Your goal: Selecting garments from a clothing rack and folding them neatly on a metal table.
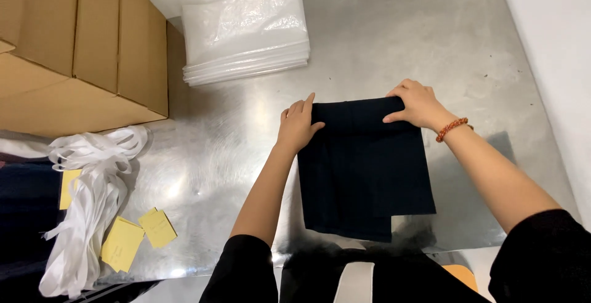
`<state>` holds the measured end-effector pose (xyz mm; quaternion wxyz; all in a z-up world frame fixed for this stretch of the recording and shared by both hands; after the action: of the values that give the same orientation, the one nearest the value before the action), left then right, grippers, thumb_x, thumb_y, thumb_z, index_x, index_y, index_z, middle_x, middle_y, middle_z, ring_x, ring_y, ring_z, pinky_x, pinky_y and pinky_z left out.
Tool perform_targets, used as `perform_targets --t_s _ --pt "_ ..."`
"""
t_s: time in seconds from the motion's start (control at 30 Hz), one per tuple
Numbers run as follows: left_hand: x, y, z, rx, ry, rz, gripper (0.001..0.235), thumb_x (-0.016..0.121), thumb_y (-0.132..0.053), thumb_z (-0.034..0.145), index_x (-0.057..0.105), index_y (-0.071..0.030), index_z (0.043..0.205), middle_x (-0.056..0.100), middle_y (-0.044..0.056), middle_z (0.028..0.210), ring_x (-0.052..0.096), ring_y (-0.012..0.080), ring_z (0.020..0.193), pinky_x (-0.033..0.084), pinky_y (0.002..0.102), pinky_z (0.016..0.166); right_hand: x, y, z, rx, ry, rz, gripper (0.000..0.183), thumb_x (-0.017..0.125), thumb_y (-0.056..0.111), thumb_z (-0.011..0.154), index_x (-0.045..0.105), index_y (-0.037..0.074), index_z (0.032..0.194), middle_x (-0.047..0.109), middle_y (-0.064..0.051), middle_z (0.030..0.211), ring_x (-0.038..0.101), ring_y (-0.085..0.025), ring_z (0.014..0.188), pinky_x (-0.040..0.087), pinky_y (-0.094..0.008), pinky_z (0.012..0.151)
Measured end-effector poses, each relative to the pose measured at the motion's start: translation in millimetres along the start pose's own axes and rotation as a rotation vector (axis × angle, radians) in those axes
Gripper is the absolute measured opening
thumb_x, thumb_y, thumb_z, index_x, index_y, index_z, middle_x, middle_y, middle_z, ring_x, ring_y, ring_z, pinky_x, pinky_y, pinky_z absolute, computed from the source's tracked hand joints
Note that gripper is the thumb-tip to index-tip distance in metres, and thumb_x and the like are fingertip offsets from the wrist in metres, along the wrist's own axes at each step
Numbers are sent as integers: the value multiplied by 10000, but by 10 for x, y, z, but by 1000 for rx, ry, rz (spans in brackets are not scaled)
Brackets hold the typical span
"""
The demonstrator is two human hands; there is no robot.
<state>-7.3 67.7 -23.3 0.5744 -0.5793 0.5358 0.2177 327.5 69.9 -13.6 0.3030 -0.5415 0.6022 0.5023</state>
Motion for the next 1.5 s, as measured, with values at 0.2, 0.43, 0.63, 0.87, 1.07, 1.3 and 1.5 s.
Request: perform_targets --t_s 0.2,0.43,0.63,0.87,1.07,1.3,1.5 --pt "222 -151 -742 172 -263 152 680 839 -242 903 499 -218 1492 467 60 1302 485 289 1324 364 532 1192 340 381 -1035 -180 -360 16 722 916 238 753 585 100 1380 738 -57 1210 672 -276 1288 359 -502 1254" --pt "247 -383 -1770 444 -501 72 397 745 -310 995 638 -192 1359 539 144 1447 424 413 1504 325 627 1221 382 518 -1768 -116 -433 14 312 755 491 944 682 222 1085 683 113 1241 633 -150 1270 367 -466 1191" --pt "394 -281 -1684 361 -487 158 303 611 -379 1090 600 -246 1362 550 81 1463 504 323 1430 283 615 1222 -10 626 -1025 32 -51 145 820 757 676 861 537 274 1541 543 -77 1562 428 -321 1528 273 -632 1198" --pt "-142 -422 -1218 256 -299 -8 480 669 -464 1035 575 -254 1457 609 33 1319 550 247 1310 422 453 1109 339 706 -1077 40 272 174 865 938 593 734 656 187 1443 662 -95 1456 593 -326 1402 388 -548 1160" --pt "151 -560 -1245 134 443 -37 1119 823 -751 686 475 -198 1594 590 190 1527 524 390 1460 321 606 1235 733 967 -2025 -143 -132 -4 609 866 514 794 550 222 1226 593 -2 1419 519 -244 1440 316 -539 1211" --pt "474 -663 -2154 415 -35 120 1014 979 -259 704 413 -138 1536 487 165 1406 460 380 1351 343 606 1169 202 903 -2161 99 252 259 892 812 707 823 561 203 1515 561 -115 1587 435 -361 1531 323 -607 1199" --pt "844 -608 -2170 655 -441 186 834 936 -201 776 524 -186 1500 511 147 1416 490 342 1342 343 588 1189 498 797 -2350 202 394 258 958 962 657 693 625 183 1455 684 -157 1445 600 -365 1405 475 -546 1138"
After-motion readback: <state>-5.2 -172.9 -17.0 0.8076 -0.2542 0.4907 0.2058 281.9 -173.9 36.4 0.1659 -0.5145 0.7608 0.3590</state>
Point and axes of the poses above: each hand's wrist, its own z-axis towards the middle knuckle, its own x-axis out of the palm, y = z × x, the point moved 4 cm from there along z, towards the middle knuckle
